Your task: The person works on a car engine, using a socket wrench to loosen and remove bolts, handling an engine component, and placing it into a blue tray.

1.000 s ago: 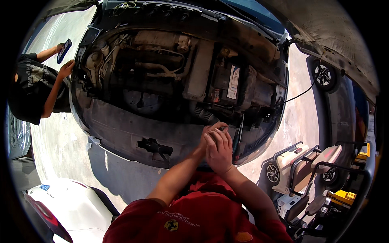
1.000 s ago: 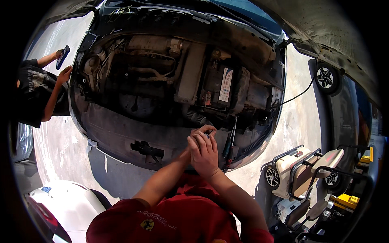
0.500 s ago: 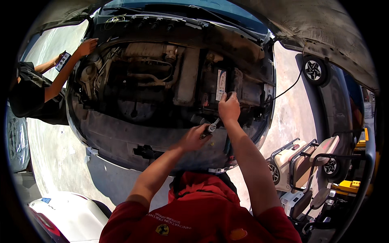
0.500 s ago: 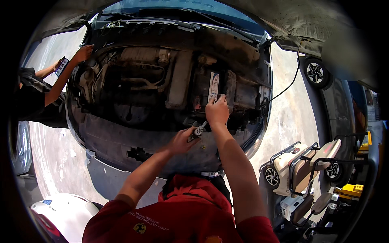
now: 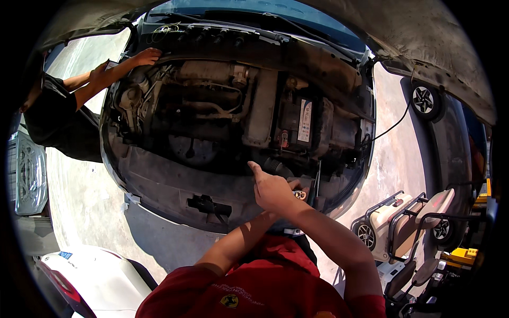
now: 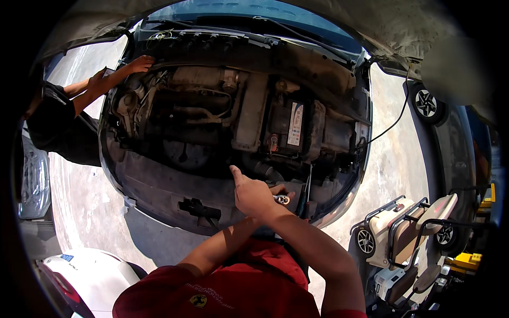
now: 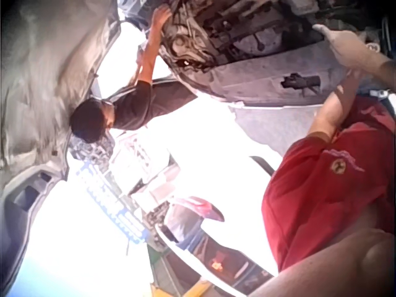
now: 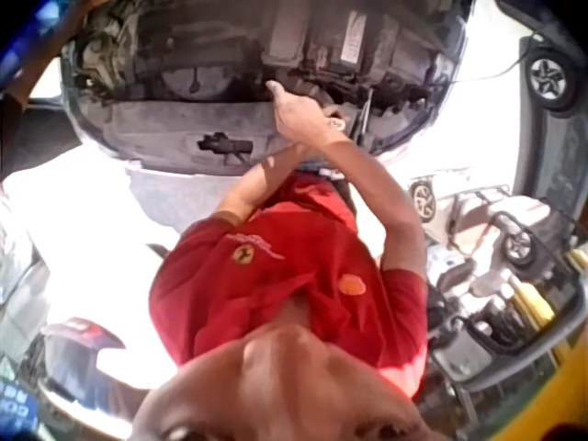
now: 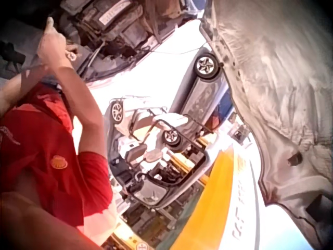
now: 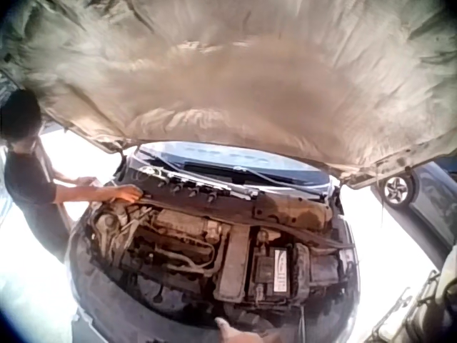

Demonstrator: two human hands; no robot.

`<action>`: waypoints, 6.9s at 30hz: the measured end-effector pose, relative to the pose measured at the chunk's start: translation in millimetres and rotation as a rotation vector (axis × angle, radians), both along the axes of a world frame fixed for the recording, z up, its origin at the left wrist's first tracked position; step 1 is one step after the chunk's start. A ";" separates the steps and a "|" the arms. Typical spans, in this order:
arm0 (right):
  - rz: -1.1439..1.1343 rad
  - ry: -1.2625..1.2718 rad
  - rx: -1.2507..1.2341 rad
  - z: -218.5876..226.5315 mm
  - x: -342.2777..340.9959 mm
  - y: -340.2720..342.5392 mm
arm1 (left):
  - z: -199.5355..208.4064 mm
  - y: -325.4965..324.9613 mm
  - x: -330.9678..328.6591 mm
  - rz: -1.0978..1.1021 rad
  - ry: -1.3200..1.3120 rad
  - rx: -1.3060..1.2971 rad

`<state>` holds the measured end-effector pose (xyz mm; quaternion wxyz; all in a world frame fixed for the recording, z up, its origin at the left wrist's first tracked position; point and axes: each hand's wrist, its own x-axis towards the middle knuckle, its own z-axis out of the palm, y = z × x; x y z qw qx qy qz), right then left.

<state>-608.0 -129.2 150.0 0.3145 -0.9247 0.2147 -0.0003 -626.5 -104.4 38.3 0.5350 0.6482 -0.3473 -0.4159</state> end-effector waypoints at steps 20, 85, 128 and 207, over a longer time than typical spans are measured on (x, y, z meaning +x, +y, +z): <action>0.009 0.518 -0.678 28.0 -106.9 -100.9 | 12.4 18.7 78.0 -0.274 -0.236 -0.260; 0.343 0.716 -0.239 33.8 -48.4 -71.5 | 354.0 94.2 234.7 -0.477 -0.506 -1.408; 0.283 0.787 -0.213 16.1 -58.7 -77.1 | 2.4 3.6 1.7 0.415 1.809 0.210; -0.097 0.323 -0.200 12.3 -55.8 -42.9 | -61.6 62.8 35.9 -0.009 -0.515 0.192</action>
